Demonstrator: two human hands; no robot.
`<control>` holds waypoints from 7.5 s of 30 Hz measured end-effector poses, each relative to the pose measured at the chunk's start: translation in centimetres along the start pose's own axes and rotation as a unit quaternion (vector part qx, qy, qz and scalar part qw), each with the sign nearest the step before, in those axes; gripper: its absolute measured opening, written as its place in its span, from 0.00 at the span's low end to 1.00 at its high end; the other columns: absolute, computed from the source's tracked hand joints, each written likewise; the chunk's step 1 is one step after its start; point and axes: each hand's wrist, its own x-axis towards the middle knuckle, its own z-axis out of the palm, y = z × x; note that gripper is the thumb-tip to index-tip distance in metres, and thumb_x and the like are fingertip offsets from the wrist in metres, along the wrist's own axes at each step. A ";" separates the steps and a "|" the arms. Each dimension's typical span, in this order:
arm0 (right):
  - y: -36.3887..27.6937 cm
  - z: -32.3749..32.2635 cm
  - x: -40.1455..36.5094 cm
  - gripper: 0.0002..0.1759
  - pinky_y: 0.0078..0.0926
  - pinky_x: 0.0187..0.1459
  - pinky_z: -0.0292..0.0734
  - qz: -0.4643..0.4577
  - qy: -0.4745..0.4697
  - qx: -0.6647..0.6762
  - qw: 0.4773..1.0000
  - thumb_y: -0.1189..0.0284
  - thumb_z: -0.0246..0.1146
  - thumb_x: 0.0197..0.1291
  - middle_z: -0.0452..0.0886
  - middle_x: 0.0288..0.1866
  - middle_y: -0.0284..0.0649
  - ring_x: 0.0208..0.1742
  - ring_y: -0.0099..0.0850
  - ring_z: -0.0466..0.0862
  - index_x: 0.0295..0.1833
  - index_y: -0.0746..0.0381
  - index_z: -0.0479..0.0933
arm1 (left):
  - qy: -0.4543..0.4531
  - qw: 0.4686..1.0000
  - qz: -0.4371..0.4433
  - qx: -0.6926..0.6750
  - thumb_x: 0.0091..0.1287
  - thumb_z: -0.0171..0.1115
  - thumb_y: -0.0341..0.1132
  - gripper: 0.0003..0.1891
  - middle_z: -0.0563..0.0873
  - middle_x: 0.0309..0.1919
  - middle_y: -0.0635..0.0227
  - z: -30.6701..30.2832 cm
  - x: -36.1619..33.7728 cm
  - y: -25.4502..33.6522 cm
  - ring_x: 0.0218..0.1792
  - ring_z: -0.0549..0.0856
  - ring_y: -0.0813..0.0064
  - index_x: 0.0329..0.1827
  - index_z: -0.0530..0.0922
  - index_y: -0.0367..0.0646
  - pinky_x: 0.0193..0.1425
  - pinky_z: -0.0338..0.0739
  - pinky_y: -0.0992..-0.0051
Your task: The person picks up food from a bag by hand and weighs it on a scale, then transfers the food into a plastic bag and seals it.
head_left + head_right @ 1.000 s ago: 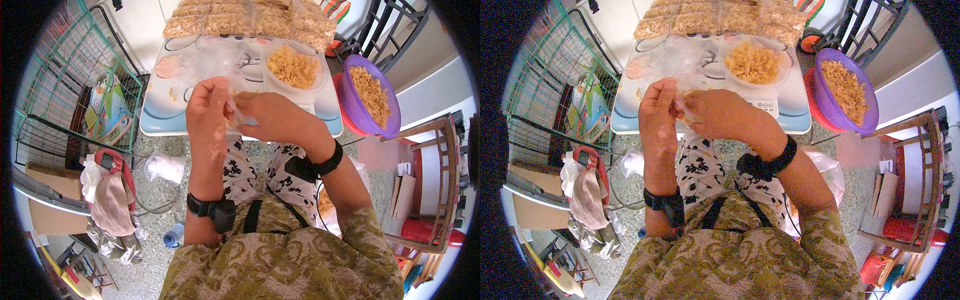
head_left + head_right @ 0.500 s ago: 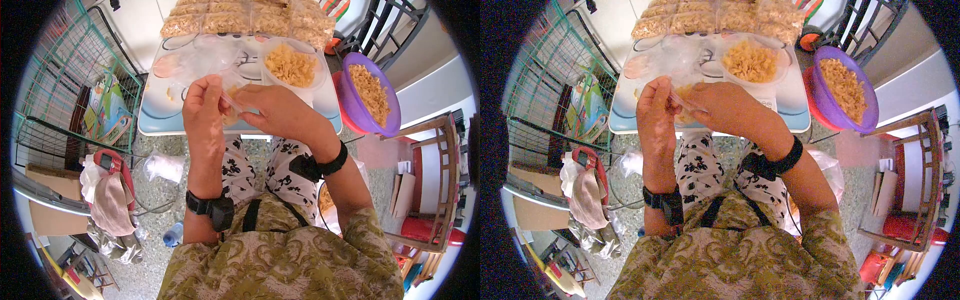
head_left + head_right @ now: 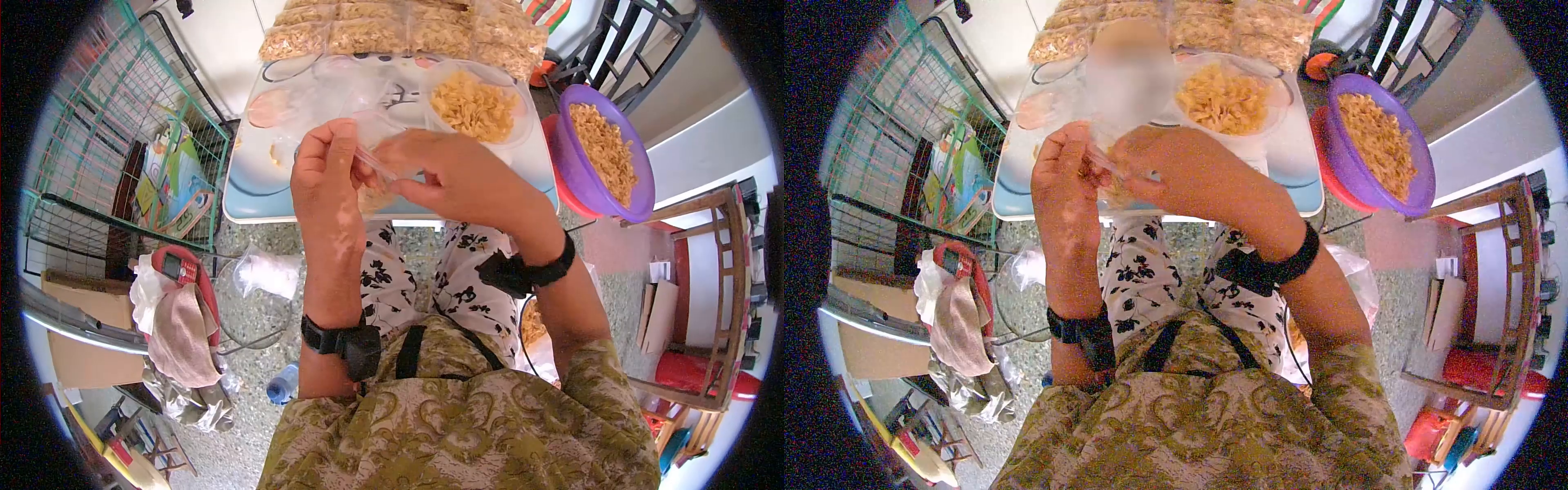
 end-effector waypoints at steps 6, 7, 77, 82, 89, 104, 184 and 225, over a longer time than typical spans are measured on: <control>-0.4 -4.7 -0.2 0.13 0.25 0.34 0.75 0.118 0.096 -0.002 0.988 0.68 0.64 0.58 0.84 0.40 0.39 0.32 0.29 0.80 0.48 0.61 0.80 | 0.006 0.999 0.022 -0.030 0.68 0.61 0.37 0.09 0.77 0.25 0.74 -0.1 -0.3 0.3 0.22 0.73 0.86 0.41 0.77 0.39 0.27 0.69 0.85; 0.0 -5.4 -0.3 0.13 0.31 0.40 0.78 0.171 0.113 -0.006 0.979 0.65 0.62 0.59 0.84 0.38 0.45 0.36 0.38 0.84 0.45 0.61 0.80 | 0.014 0.999 0.022 -0.030 0.68 0.61 0.37 0.09 0.77 0.25 0.74 0.1 -0.4 0.4 0.22 0.73 0.85 0.41 0.77 0.39 0.27 0.70 0.85; 9.9 -2.4 -0.9 0.22 0.37 0.53 0.74 0.154 0.048 -0.203 0.966 0.66 0.62 0.54 0.78 0.50 0.50 0.51 0.46 0.79 0.54 0.63 0.75 | -0.004 0.999 0.004 -0.032 0.69 0.61 0.36 0.10 0.77 0.25 0.73 0.3 0.0 -0.9 0.22 0.74 0.85 0.41 0.76 0.38 0.26 0.71 0.84; 10.0 -2.4 -0.5 0.15 0.40 0.50 0.74 0.159 0.035 -0.206 0.965 0.68 0.59 0.54 0.79 0.43 0.51 0.46 0.48 0.79 0.47 0.62 0.75 | -0.015 1.000 0.005 -0.024 0.69 0.61 0.37 0.09 0.79 0.29 0.75 0.3 -0.1 -0.6 0.27 0.76 0.84 0.44 0.76 0.41 0.30 0.73 0.82; 10.7 -2.4 -0.6 0.15 0.41 0.48 0.75 0.124 0.091 -0.236 0.959 0.67 0.59 0.55 0.78 0.44 0.51 0.47 0.49 0.79 0.47 0.61 0.75 | -0.030 0.998 0.036 -0.033 0.69 0.60 0.37 0.10 0.78 0.29 0.74 -0.2 0.1 -0.6 0.27 0.76 0.84 0.45 0.76 0.41 0.30 0.73 0.81; 11.3 -2.7 -0.8 0.25 0.44 0.52 0.73 0.212 0.016 -0.251 0.944 0.62 0.60 0.58 0.78 0.49 0.54 0.49 0.52 0.79 0.57 0.64 0.70 | -0.024 0.999 -0.002 -0.047 0.68 0.61 0.35 0.08 0.79 0.30 0.75 -0.6 0.0 -0.8 0.29 0.77 0.84 0.45 0.76 0.42 0.33 0.74 0.82; 9.4 -4.2 -0.9 0.10 0.16 0.22 0.64 0.331 0.221 0.238 0.886 0.68 0.62 0.63 0.75 0.21 0.32 0.19 0.18 0.71 0.33 0.63 0.75 | -0.032 0.996 -0.050 -0.068 0.69 0.60 0.37 0.09 0.79 0.28 0.72 -0.7 0.4 -2.6 0.27 0.76 0.83 0.42 0.76 0.40 0.29 0.74 0.81; 2.3 1.7 1.6 0.08 0.46 0.39 0.76 0.012 0.156 -0.040 0.987 0.70 0.55 0.58 0.78 0.35 0.49 0.39 0.50 0.80 0.37 0.65 0.74 | -0.017 0.996 -0.042 -0.077 0.69 0.60 0.36 0.09 0.79 0.27 0.71 -0.5 0.4 -2.2 0.26 0.77 0.82 0.41 0.75 0.40 0.29 0.75 0.81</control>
